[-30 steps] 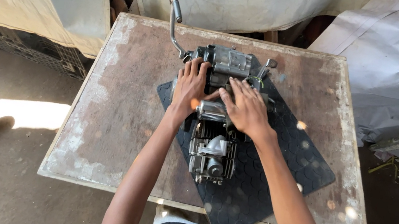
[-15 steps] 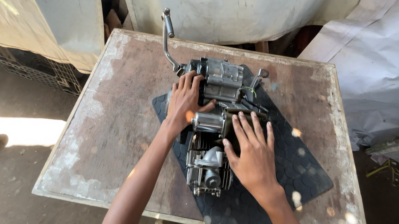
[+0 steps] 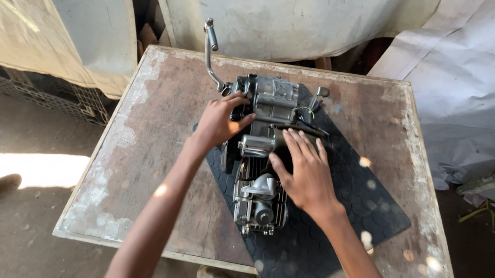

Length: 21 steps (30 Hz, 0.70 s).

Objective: The person is cleaning and inspecting a small motorcycle engine on a workbench.

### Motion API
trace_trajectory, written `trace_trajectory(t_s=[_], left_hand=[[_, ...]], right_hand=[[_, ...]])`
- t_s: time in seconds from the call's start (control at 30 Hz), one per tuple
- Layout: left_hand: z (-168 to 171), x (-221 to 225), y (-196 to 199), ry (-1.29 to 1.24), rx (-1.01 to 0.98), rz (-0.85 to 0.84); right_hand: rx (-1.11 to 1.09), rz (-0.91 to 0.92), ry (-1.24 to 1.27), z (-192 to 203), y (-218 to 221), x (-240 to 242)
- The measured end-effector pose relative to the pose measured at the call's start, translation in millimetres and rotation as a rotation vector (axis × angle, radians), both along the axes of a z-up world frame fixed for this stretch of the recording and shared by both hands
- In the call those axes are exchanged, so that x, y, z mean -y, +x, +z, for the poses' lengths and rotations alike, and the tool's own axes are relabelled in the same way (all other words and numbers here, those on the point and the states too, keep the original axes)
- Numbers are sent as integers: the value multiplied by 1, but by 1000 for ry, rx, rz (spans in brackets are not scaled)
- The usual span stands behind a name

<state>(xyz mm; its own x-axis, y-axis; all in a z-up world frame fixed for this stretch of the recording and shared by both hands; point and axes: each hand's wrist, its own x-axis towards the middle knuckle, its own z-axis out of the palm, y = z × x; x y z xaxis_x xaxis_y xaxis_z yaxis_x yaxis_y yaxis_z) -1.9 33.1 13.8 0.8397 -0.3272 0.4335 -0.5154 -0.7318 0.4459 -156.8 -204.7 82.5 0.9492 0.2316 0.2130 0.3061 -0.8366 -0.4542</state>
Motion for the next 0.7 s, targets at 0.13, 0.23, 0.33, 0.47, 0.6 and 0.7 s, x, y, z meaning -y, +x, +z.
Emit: trace_trajectory(t_s=[0.13, 0.23, 0.33, 0.47, 0.6, 0.7], left_hand=[[51, 7, -47, -1, -116, 35], [76, 41, -75, -125, -180, -110], [100, 74, -104, -127, -202, -207], [105, 99, -119, 63, -204, -202], [74, 123, -115, 324, -116, -64], [62, 153, -103, 449, -44, 71]], right_hand=[[103, -17, -73, -12, -1, 5], [86, -28, -120, -21, 27, 1], [81, 57, -50, -32, 41, 7], [104, 67, 21, -40, 33, 41], [32, -56, 359, -58, 19, 77], [-26, -120, 386, -87, 14, 94]])
